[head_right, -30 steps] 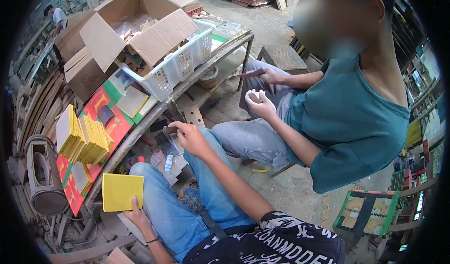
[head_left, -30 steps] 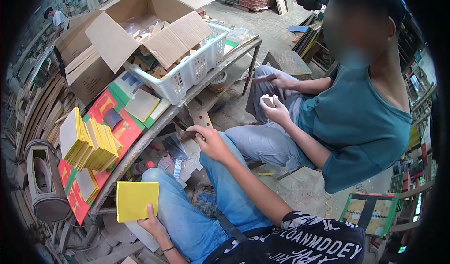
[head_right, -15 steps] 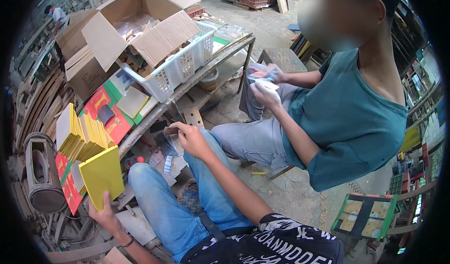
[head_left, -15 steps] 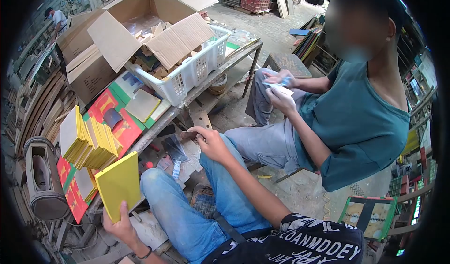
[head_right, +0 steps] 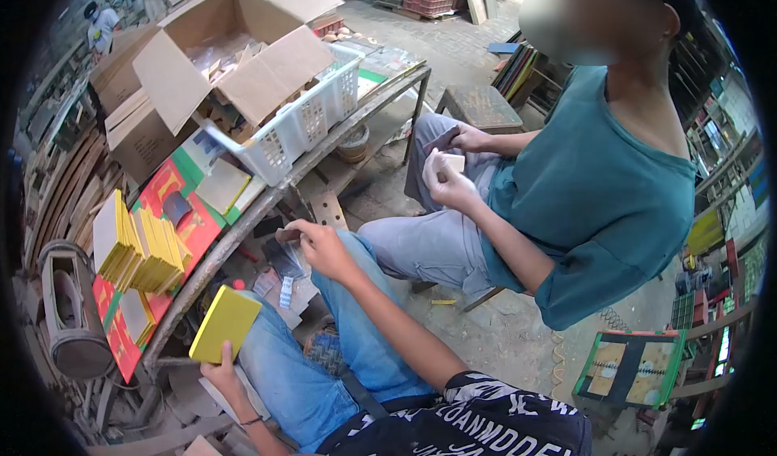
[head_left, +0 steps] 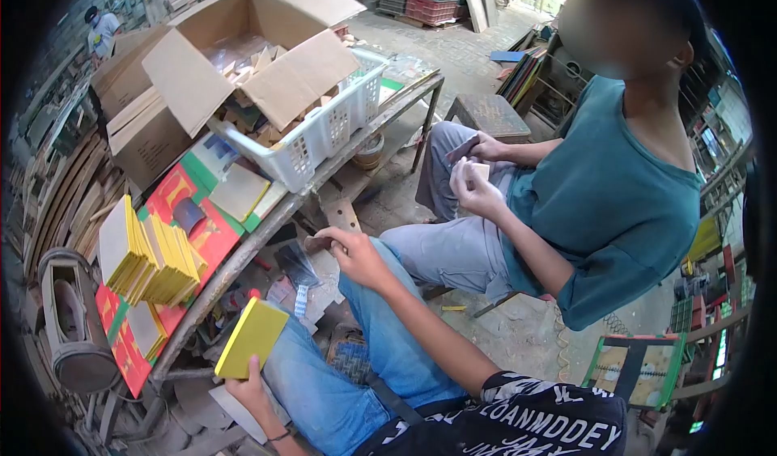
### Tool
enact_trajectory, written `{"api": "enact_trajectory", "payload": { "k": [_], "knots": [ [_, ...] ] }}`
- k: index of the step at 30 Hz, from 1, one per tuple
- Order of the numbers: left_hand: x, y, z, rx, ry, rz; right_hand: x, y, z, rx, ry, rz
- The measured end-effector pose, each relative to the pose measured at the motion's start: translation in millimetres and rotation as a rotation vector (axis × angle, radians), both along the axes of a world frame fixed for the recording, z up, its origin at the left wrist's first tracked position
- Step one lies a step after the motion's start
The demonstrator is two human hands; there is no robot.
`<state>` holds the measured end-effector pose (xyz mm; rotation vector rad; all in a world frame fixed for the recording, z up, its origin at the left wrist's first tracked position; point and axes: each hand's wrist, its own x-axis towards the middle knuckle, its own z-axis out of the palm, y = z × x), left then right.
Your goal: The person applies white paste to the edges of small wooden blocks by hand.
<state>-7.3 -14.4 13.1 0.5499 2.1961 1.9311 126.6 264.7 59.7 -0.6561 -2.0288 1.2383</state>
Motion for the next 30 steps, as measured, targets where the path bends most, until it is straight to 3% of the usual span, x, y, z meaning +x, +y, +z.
{"api": "enact_trajectory", "payload": {
  "k": [9,12,15,21,27,30],
  "knots": [
    [11.1,-1.4,0.1,0.031,-0.072,0.057,1.5,0.2,-4.1,-0.009,-0.01,0.005],
    [-2.3,-9.7,24.7,-0.088,0.042,0.053,2.2,0.0,-5.0,-0.007,-0.017,0.0],
    [-17.1,-12.8,63.5,0.0,0.231,0.036,2.7,-1.8,-6.7,-0.011,-0.032,0.002],
    [-24.8,-11.3,92.9,0.096,0.253,0.037,1.0,-0.5,-8.8,-0.022,-0.047,-0.014],
    [-41.0,-12.1,49.0,-0.112,0.229,-0.218,-4.3,8.4,-26.4,0.109,0.093,0.029],
    [-16.6,2.7,3.9,0.153,-0.101,0.069,2.0,3.0,-15.5,0.068,0.071,0.027]
  ]
}}
